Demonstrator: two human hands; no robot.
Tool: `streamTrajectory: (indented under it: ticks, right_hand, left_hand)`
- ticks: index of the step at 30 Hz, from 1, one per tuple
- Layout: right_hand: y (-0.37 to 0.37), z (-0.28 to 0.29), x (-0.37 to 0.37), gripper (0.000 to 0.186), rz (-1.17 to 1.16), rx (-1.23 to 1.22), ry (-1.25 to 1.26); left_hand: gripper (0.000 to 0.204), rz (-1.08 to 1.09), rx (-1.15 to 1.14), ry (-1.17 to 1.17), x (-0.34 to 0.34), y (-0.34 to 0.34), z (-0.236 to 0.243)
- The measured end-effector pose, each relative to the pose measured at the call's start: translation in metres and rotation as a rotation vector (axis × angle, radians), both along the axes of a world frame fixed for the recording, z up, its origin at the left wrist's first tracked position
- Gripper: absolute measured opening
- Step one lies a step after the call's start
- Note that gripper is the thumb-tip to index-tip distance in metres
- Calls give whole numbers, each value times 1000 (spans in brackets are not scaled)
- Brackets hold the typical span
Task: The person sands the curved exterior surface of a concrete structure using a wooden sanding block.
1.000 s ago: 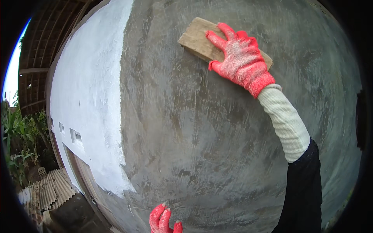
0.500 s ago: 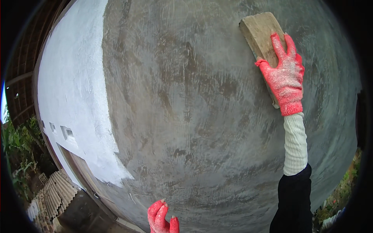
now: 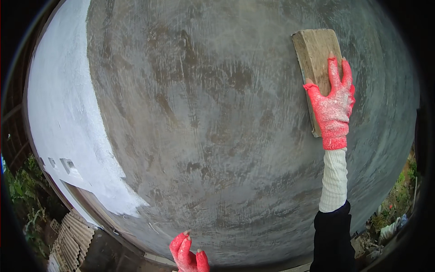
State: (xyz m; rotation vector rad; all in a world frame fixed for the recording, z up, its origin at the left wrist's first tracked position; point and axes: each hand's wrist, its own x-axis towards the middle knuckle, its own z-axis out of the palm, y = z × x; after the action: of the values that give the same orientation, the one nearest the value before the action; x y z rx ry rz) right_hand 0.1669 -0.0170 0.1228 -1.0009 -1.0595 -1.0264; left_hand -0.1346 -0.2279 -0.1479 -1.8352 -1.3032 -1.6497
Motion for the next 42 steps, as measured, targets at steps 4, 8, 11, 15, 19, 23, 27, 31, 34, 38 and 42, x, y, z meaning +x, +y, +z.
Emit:
streamTrajectory:
  ticks: [4, 8, 11, 15, 19, 23, 27, 31, 34, 38, 42]
  right_hand:
    - [-25, -96, -86, 86, 266, -306, -444]
    - [-22, -254, -36, 89, 292, -443, -786]
    - [-23, -231, 26, 96, 264, -317, -411]
    - [-3, -139, 7, 101, 151, -166, 65]
    - [-26, -198, -62, 86, 334, -400, -463]
    - [-17, -336, -24, 85, 306, -452, -711]
    - [-14, -298, 39, 86, 230, -341, -272]
    - [-10, -219, -9, 83, 244, -268, -28]
    - [-18, -263, -36, 75, 258, -317, -411]
    - [-24, -380, -11, 74, 317, -511, -658]
    - [-20, -323, 41, 92, 256, -391, -183]
  left_hand:
    - [54, -78, -1, -5, 16, 17, -8]
    - [55, -112, -10, 15, 22, 15, -3]
    - [53, -77, 1, 5, 19, 13, -8]
    - [44, 33, -10, -11, 33, 17, -7]
    - [51, -202, 39, -106, 54, 40, -16]
    - [50, -218, 5, -62, 60, 40, -8]
    - [47, -138, 16, -77, 51, 40, -18]
    - [48, -170, -19, -94, 71, 47, -22]
    - [49, -243, -62, -70, 91, 56, -18]
    - [49, -191, -66, -93, 88, 52, -16]
    - [49, -65, -88, -167, 70, 37, -32]
